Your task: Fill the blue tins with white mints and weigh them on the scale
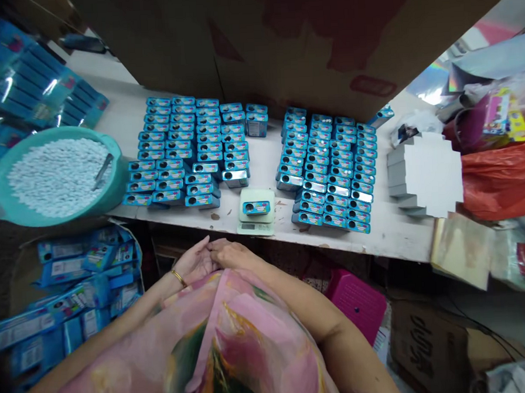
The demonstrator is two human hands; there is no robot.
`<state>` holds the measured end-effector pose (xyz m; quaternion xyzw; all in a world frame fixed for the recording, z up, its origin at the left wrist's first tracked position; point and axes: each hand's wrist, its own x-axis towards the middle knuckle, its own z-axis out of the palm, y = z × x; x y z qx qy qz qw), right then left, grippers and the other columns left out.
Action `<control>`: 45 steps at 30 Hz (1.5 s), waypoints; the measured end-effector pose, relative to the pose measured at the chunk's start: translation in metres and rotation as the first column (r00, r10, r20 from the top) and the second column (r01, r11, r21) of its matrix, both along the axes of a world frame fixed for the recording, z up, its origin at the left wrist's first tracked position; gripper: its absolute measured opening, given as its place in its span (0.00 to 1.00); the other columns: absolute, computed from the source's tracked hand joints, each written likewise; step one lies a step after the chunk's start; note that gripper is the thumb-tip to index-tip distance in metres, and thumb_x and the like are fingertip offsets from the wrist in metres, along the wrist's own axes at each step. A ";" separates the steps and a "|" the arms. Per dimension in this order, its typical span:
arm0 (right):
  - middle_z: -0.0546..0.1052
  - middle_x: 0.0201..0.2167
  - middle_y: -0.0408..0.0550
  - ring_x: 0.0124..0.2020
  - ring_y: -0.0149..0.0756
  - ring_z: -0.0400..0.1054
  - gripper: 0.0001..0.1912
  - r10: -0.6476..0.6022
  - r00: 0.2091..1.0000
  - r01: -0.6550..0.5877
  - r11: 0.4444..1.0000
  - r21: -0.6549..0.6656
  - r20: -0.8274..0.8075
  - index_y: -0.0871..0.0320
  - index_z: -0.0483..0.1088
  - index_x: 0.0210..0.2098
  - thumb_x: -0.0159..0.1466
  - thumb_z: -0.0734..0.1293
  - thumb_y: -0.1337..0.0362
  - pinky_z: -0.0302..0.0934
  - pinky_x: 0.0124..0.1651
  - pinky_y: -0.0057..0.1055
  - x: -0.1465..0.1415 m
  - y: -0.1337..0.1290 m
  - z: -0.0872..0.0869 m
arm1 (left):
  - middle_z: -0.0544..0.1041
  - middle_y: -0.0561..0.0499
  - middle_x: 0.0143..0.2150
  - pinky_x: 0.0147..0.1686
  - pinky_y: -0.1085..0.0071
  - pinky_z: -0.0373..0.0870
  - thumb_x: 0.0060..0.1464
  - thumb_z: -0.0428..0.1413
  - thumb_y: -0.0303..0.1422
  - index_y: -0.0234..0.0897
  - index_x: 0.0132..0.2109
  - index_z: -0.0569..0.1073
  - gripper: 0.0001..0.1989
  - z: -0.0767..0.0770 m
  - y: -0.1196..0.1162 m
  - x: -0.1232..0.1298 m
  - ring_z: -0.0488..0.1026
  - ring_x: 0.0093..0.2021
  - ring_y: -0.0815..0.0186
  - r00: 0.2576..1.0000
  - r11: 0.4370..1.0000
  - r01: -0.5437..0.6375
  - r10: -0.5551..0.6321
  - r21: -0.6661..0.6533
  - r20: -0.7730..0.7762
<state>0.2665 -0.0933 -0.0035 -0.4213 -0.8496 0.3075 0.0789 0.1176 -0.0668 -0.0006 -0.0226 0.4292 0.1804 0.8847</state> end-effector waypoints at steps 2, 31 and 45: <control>0.71 0.36 0.45 0.35 0.29 0.63 0.05 0.008 1.000 -0.008 1.000 0.007 0.006 0.60 0.67 0.32 0.59 0.60 0.67 0.55 0.30 0.22 -0.006 0.003 0.003 | 0.75 0.42 0.37 0.38 0.66 0.67 0.57 0.44 0.37 0.28 0.47 0.68 0.19 0.003 0.003 -0.004 0.73 0.32 0.64 1.000 1.000 0.016 -0.016 0.012 0.009; 0.72 0.37 0.50 0.39 0.34 0.67 0.12 -0.689 0.714 0.699 0.696 0.162 -0.123 0.58 0.69 0.40 0.61 0.57 0.64 0.60 0.43 0.30 0.084 0.042 0.011 | 0.74 0.43 0.39 0.43 0.64 0.69 0.52 0.49 0.29 0.31 0.39 0.70 0.09 0.023 0.089 -0.098 0.71 0.44 0.61 0.840 0.829 -0.255 0.445 0.498 -0.311; 0.75 0.38 0.45 0.41 0.41 0.70 0.14 -0.672 0.716 0.698 0.692 0.186 -0.187 0.39 0.67 0.41 0.56 0.60 0.59 0.66 0.45 0.41 0.081 -0.016 -0.001 | 0.62 0.31 0.55 0.53 0.61 0.51 0.45 0.55 0.31 0.25 0.53 0.62 0.28 -0.003 0.252 -0.269 0.56 0.57 0.49 -0.106 0.737 0.643 0.354 0.207 -0.929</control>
